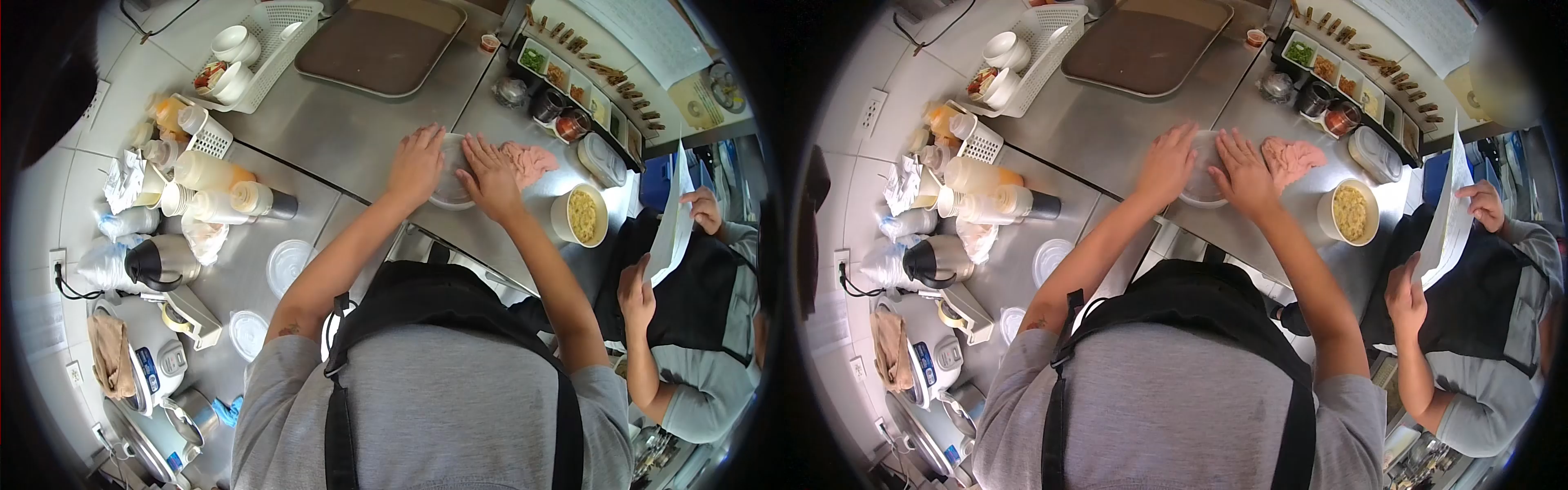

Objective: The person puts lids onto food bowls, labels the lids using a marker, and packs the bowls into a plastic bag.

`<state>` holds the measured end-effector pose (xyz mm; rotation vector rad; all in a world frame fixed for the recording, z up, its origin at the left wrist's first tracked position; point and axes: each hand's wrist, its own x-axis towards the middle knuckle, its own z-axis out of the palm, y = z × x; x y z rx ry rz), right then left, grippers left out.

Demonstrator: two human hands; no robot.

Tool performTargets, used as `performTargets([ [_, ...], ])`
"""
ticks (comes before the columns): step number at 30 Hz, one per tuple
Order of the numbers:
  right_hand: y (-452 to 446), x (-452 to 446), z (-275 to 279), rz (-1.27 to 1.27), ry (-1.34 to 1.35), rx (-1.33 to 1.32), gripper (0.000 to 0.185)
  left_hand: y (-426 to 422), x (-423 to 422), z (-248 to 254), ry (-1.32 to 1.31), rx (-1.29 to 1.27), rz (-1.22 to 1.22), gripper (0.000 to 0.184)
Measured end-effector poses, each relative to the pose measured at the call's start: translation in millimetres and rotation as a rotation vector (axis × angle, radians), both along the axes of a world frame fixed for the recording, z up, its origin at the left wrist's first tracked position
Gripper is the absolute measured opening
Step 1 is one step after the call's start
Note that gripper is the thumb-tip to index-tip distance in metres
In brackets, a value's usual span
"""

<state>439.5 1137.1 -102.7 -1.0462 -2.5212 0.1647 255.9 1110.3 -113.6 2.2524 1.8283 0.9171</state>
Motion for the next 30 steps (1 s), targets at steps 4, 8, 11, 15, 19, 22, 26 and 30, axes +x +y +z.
performTargets([
  [4, -1.7, -4.1, 1.1, -0.019, 0.022, -0.024, 0.054, 2.7, 0.2, -7.0, 0.016, -0.030, 0.008, 0.045],
  [8, 1.8, -6.7, 1.8, -0.037, 0.048, -0.006, 0.055, 6.9, -5.6, -4.3, -0.009, 0.017, -0.008, 0.044],
  [11, 4.0, -6.7, 0.7, -0.051, 0.003, -0.027, 0.054, 9.7, -9.3, -5.7, -0.036, -0.005, -0.028, 0.044],
  [15, 7.6, -2.5, -0.5, -0.038, -0.013, -0.087, 0.054, 10.2, -8.0, -8.6, -0.033, -0.108, -0.033, 0.042],
  [19, 8.5, -2.8, -4.4, -0.025, -0.004, -0.123, 0.049, 8.5, -5.2, -11.7, 0.050, -0.137, -0.042, 0.041],
  [22, 6.4, -2.8, -10.1, -0.027, 0.058, -0.115, 0.049, 9.2, -6.5, -15.6, -0.066, -0.133, -0.082, 0.041],
  [26, 8.2, 3.3, -17.3, 0.021, 0.145, -0.165, 0.053, 10.5, -8.1, -24.7, -0.166, -0.082, -0.135, 0.044],
  [30, 2.1, 16.7, 4.6, 0.172, 0.031, -0.149, 0.068, 6.3, -11.2, -26.8, -0.141, -0.033, -0.153, 0.046],
])
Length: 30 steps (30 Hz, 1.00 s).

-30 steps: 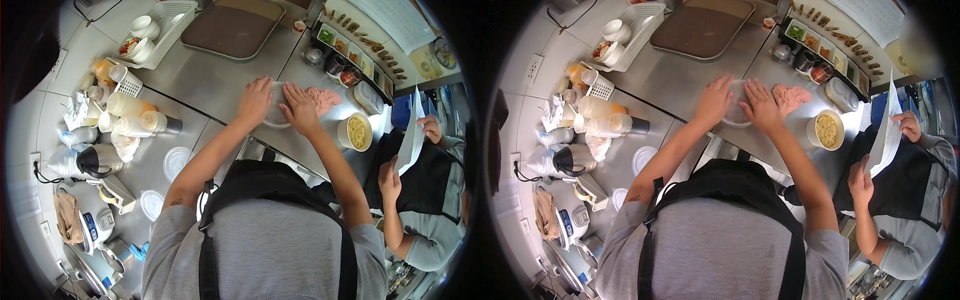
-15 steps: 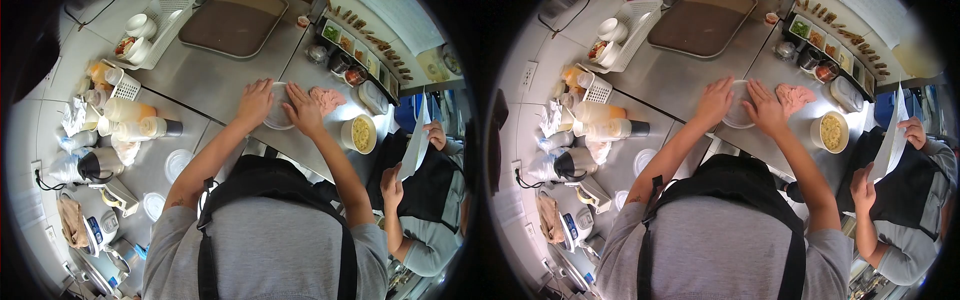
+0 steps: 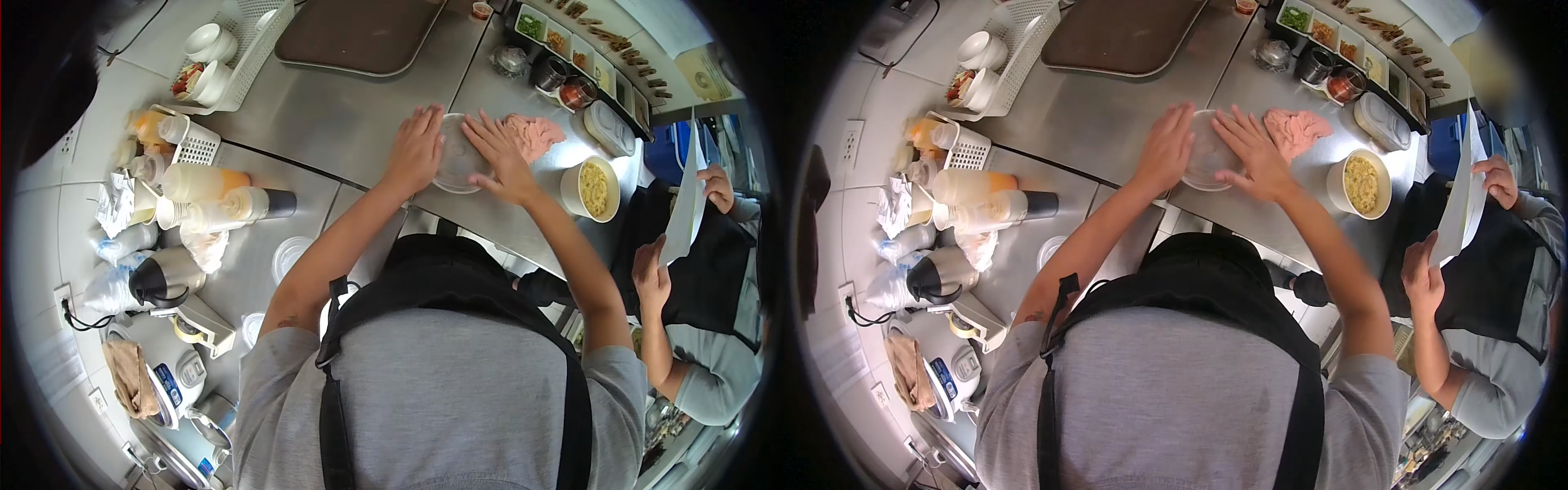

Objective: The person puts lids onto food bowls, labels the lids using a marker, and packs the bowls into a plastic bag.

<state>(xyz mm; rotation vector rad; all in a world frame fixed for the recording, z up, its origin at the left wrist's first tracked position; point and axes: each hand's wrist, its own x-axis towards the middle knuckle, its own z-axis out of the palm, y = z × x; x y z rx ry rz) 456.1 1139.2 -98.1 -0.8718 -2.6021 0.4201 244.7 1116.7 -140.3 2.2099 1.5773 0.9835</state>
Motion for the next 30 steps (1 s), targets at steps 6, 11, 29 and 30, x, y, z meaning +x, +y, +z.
performTargets([
  [6, -5.5, 19.1, 15.9, 0.103, -0.299, 0.022, 0.088, 0.1, 0.0, 2.4, 0.147, 0.158, -0.043, 0.040],
  [11, -7.4, 24.4, 15.3, 0.119, -0.262, 0.079, 0.095, -29.2, -15.4, 9.0, 0.132, 0.126, -0.249, 0.021],
  [29, -44.6, 19.2, -12.4, 0.170, -0.174, 0.172, 0.077, -75.7, -15.1, 9.2, -0.169, 0.050, -0.143, 0.026],
  [30, -48.1, 18.2, -12.3, 0.165, -0.169, 0.191, 0.076, -75.9, -14.3, 7.7, -0.186, 0.046, -0.135, 0.026],
])
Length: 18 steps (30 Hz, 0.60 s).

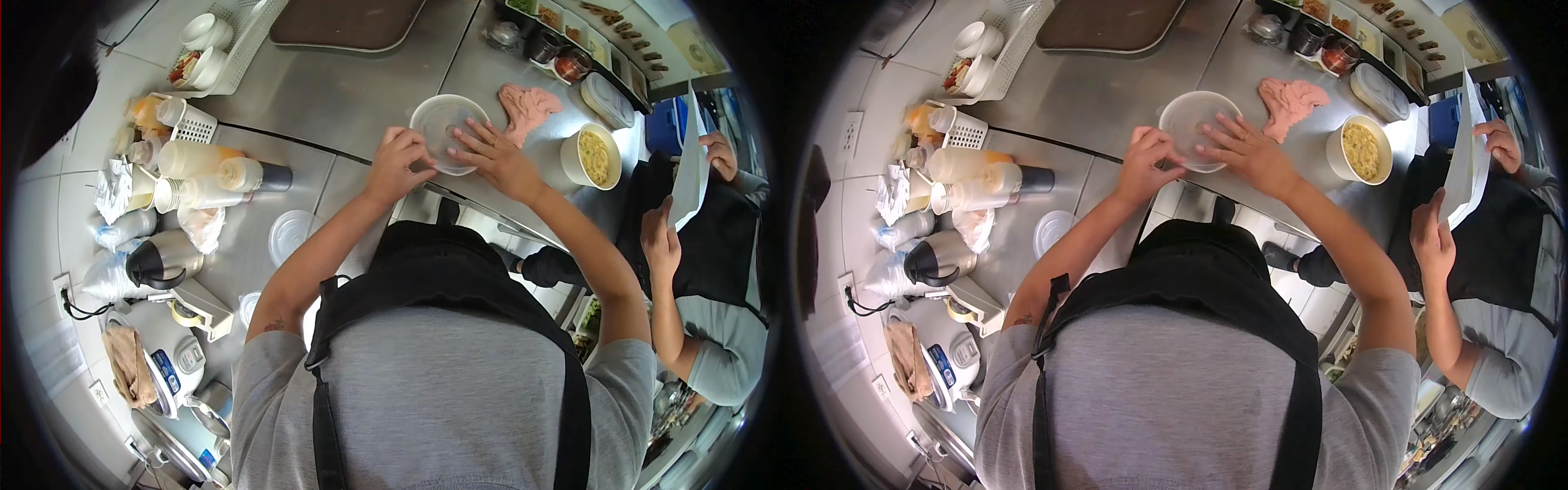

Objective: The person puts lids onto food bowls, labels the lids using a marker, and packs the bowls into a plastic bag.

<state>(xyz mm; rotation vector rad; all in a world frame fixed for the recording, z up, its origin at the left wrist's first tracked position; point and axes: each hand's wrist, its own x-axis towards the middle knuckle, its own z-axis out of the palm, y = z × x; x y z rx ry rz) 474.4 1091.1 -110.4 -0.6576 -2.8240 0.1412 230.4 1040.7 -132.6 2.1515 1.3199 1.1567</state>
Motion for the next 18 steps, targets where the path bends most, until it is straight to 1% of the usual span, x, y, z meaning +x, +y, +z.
performTargets([
  [3, -7.8, -1.9, 3.1, -0.054, 0.027, -0.069, 0.067, 0.0, 0.8, -3.6, -0.023, -0.028, 0.004, 0.025],
  [6, -9.3, -6.6, 2.3, -0.049, 0.145, -0.171, 0.058, -2.7, 3.1, -5.9, -0.041, -0.053, 0.003, 0.024],
  [9, -8.6, -6.4, -1.3, -0.053, 0.150, -0.183, 0.051, -4.1, 6.3, -6.4, -0.070, -0.070, 0.009, 0.023],
  [12, -8.8, -5.8, -1.4, -0.048, 0.165, -0.196, 0.051, -7.0, 9.8, -5.9, -0.098, -0.068, 0.020, 0.023],
  [18, -15.1, -8.5, -0.1, -0.078, 0.192, -0.148, 0.043, -5.9, 11.5, -6.0, -0.127, -0.078, 0.018, 0.022],
])
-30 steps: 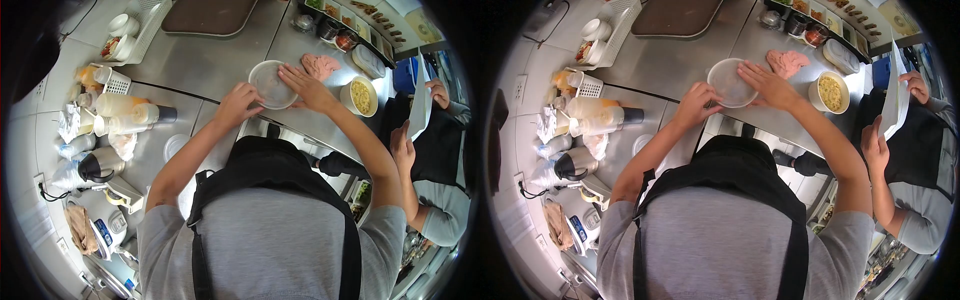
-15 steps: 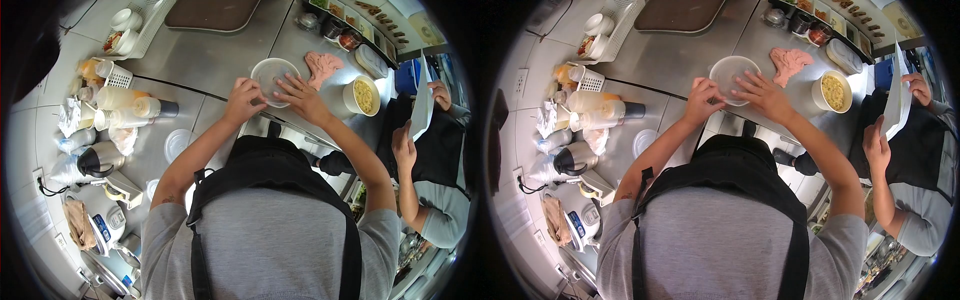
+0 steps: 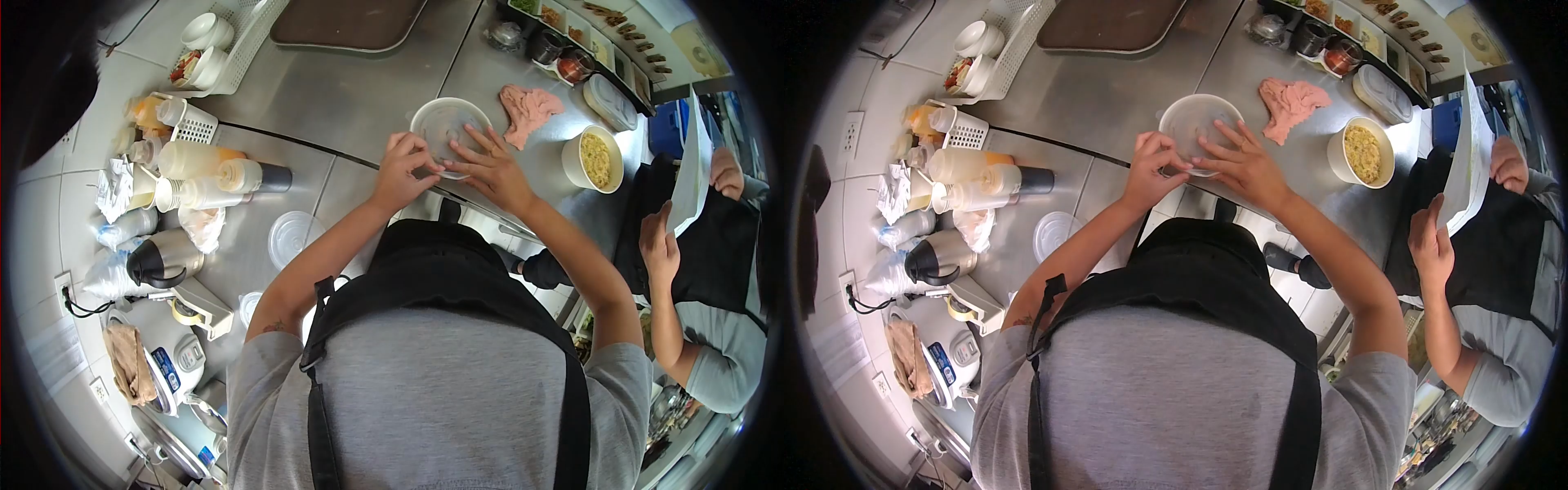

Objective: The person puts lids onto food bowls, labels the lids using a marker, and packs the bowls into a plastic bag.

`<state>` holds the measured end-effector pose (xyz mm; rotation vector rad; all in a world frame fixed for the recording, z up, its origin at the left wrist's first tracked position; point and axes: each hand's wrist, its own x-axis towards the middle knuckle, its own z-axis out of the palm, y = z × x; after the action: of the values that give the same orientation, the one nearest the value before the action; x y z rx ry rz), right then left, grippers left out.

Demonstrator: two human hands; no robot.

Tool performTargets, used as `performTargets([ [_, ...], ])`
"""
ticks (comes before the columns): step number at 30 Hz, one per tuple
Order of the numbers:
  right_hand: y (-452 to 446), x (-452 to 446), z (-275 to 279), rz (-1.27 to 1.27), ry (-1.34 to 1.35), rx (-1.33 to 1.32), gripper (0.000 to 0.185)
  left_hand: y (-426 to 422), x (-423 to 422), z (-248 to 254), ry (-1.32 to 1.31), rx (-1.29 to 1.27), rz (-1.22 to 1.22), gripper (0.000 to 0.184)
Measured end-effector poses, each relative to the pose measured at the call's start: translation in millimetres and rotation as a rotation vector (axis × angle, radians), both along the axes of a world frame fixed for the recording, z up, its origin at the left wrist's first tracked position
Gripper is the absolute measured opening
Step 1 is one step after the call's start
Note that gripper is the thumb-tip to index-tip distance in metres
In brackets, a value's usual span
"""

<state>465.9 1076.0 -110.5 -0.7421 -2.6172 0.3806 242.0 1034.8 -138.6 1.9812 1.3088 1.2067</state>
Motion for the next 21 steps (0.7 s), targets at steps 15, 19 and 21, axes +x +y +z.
performTargets([
  [15, -28.5, -1.3, -16.3, -0.394, 0.254, -0.066, 0.058, -6.0, 14.2, -5.1, 0.314, 0.336, 0.155, 0.017],
  [19, -56.5, 7.1, -61.3, -0.718, 0.934, -0.751, 0.043, -22.1, 35.7, 27.0, 0.284, 0.305, -0.078, 0.037],
  [21, -66.6, 3.3, -50.8, -0.681, 1.156, -1.036, 0.051, -30.9, 55.2, 25.3, 0.212, 0.152, -0.243, 0.052],
])
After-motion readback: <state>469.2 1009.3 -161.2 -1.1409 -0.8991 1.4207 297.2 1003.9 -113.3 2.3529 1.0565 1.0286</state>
